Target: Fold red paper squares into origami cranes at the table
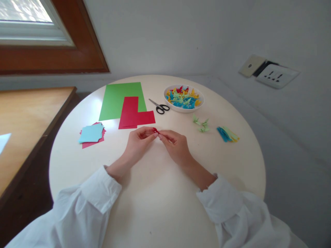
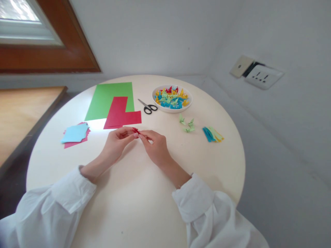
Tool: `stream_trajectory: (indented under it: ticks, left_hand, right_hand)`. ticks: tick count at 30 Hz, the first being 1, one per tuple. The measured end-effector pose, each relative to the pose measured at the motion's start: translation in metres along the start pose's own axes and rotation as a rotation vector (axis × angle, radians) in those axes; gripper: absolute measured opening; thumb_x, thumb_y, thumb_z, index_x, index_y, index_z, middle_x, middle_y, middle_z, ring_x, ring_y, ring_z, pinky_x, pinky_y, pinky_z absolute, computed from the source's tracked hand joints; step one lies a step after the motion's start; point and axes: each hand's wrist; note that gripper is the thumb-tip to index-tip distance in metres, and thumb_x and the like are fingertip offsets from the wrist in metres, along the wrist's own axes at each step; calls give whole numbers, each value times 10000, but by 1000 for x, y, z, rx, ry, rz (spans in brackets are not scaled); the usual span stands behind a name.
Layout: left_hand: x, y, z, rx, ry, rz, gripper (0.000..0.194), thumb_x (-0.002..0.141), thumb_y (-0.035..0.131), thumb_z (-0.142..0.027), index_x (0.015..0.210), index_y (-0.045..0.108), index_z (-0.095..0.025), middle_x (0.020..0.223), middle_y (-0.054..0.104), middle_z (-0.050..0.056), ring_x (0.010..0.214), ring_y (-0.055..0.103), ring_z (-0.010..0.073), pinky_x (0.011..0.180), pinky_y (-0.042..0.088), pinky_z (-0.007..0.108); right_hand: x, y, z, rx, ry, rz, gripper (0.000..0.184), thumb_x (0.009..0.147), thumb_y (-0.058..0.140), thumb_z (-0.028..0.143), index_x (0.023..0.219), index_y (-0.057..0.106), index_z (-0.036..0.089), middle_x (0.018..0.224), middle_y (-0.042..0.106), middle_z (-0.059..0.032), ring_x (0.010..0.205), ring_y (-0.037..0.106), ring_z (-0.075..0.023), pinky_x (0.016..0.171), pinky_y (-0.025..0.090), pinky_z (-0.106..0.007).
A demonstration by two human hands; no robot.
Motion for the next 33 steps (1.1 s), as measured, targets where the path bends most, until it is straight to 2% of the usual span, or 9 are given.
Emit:
stream_trajectory:
  ticks: [5, 9, 16, 22, 29, 33]
  left_hand:
    - [-1, 0, -1, 33, 4, 9, 235, 602, 741, -272, 791, 682, -145, 755, 679, 34, 718, 601, 140, 701, 468, 264]
    - [-1, 0, -2, 55, 20, 5, 252, 597, 745, -294, 792, 685, -146, 700, 665, 23, 678, 591, 136, 673, 465, 261]
    - [-2, 0, -4, 82, 26, 10, 244, 604, 738, -302, 786, 690, -146, 726, 673, 34, 715, 599, 148, 695, 466, 267]
    - [-2, -1, -4, 84, 17, 11, 206, 622, 720, -266, 784, 684, -144, 750, 680, 35, 731, 606, 150, 692, 463, 260]
    - [-1, 0, -4, -36, 24, 7, 280, 585, 747, -234, 820, 616, -156, 733, 686, 15, 716, 633, 141, 738, 477, 287]
    - [-2, 2, -3, -111, -11, -6, 270, 570, 762, -241, 754, 586, -154, 721, 686, 11, 705, 636, 136, 740, 478, 294]
  right_hand:
    - [0, 1, -1, 106, 46, -37, 116, 767, 591, 251, 812, 690, 211, 864, 714, -30, 814, 654, -167, 781, 525, -303]
    - [0, 0, -1, 91, 31, -39, 98, 762, 602, 255, 795, 684, 214, 872, 706, -39, 828, 646, -171, 766, 522, -305]
    - [2, -2, 2, 47, -19, -57, 72, 757, 605, 235, 752, 674, 215, 820, 695, -38, 792, 633, -167, 736, 514, -303]
    - [2, -2, 4, 56, 39, -75, 66, 738, 604, 232, 738, 661, 198, 796, 687, -40, 747, 626, -162, 698, 518, -293]
    - [2, 0, 4, 105, 107, -102, 77, 720, 610, 254, 711, 649, 189, 745, 681, -31, 700, 625, -156, 679, 525, -283]
    - [1, 0, 3, 115, 105, -107, 67, 721, 615, 246, 712, 646, 187, 737, 678, -26, 691, 623, -150, 675, 523, -275]
Point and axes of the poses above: each hand's wrist, its own x-axis towards the middle knuckle, its own y-axis out of the palm, z = x × y
